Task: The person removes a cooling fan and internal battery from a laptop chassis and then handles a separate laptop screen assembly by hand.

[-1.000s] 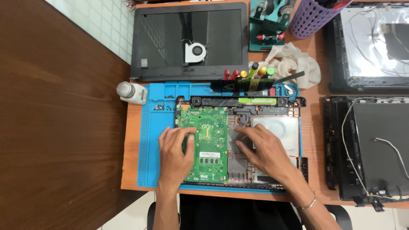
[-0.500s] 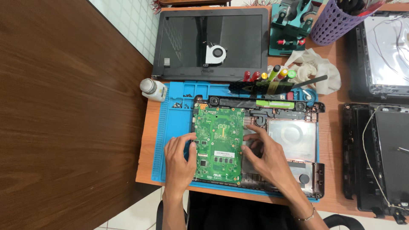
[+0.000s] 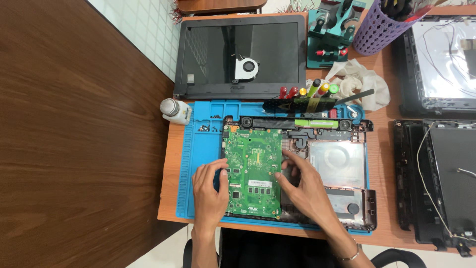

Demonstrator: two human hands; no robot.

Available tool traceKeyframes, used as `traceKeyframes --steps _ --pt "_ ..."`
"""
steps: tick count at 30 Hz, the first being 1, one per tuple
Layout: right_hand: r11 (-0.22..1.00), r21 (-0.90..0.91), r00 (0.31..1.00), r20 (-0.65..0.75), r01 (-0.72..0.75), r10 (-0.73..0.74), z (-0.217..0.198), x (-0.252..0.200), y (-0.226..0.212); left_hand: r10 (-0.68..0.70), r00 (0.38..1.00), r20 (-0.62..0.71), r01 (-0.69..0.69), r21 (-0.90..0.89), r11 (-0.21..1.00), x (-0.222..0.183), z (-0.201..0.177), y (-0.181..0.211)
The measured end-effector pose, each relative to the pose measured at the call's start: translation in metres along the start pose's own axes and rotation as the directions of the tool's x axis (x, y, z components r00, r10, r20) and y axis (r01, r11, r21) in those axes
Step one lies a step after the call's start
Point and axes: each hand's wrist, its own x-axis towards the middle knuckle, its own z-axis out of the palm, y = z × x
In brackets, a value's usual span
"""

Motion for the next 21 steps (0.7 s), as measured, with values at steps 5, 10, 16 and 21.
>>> traceKeyframes --steps 5,10,16,21 --pt "0.998 -0.002 0.998 0.035 -0.060 0.060 -0.002 0.002 -0.002 0.001 1.000 0.004 -0.001 -0.013 1.000 0.000 -0.002 -0.001" --pt "0.989 -0.010 0.982 0.110 -0.150 0.150 -0.008 0.008 -0.003 -0.063 0.998 0.014 0.064 -0.112 0.992 0.002 -0.006 0.001" --pt "0.977 0.083 0.974 0.128 -0.197 0.186 -0.008 0.012 -0.003 -0.116 0.993 0.023 0.118 -0.186 0.975 0.003 -0.010 0.005" --pt "0.966 0.118 0.967 0.139 -0.229 0.212 -0.007 0.016 -0.005 -0.164 0.985 0.061 0.175 -0.289 0.941 0.001 -0.013 0.001"
